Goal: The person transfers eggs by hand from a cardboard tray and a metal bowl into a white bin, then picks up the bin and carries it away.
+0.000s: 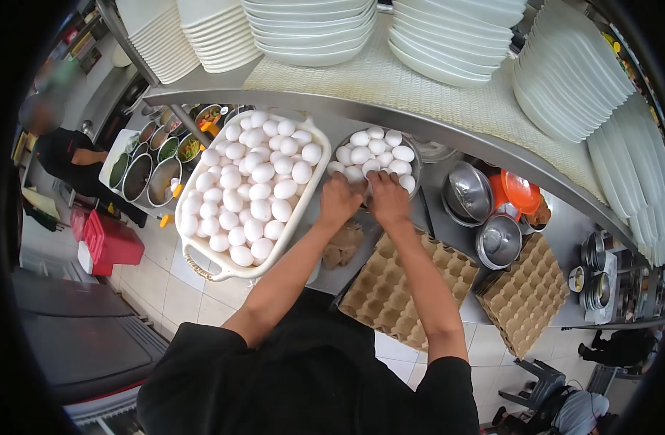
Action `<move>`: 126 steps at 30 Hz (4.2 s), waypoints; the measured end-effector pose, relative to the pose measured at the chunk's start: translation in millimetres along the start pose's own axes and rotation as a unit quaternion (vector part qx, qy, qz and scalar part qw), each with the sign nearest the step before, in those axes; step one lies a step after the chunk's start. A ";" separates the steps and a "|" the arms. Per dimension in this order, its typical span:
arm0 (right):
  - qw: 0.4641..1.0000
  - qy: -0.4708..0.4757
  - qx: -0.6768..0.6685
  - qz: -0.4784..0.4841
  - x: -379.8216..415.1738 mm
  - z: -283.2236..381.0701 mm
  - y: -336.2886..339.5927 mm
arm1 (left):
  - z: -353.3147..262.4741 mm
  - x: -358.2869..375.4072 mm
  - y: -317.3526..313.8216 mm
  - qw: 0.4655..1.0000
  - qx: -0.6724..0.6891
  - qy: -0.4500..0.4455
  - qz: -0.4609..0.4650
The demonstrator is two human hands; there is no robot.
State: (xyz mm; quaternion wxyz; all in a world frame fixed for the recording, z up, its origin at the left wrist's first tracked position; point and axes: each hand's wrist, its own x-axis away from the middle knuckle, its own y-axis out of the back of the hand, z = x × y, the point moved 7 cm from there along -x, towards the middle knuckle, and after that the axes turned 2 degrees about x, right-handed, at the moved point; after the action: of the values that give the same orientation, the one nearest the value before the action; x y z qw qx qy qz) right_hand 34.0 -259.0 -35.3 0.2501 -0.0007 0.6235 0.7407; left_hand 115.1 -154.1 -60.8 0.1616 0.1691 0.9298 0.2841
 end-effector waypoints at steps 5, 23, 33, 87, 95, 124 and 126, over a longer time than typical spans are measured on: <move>0.988 -0.075 -0.136 0.012 -1.3 -24.3 7.2 | 6.0 -18.8 0.2 0.992 -0.026 0.119 0.040; 0.972 -0.081 -0.217 -0.034 -53.1 -49.1 12.6 | 24.6 12.8 2.0 0.951 0.262 0.163 0.009; 0.991 0.036 0.048 0.122 -103.3 -8.3 -32.5 | 42.8 27.0 0.5 0.931 0.261 0.236 0.093; 0.982 -0.131 -0.098 -0.096 -24.8 42.5 -17.3 | 24.2 18.7 211.4 0.917 -0.233 0.016 0.325; 0.913 -0.166 -0.326 -0.180 -1.5 48.8 18.2 | 87.3 -5.1 261.0 0.937 0.249 0.212 0.120; 0.950 -0.211 -0.099 0.209 33.5 90.6 -114.1 | 108.0 63.1 312.4 0.945 0.246 0.206 -0.068; 0.946 -0.194 -0.191 0.178 38.6 78.6 -115.2 | 103.9 64.0 317.6 0.945 0.234 0.218 -0.074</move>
State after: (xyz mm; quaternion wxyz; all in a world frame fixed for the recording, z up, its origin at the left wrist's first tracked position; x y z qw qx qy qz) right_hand 67.5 -160.8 -136.3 0.2252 0.2060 0.4001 0.8641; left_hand 170.1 169.3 29.5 -0.0691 0.0671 0.9924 0.0760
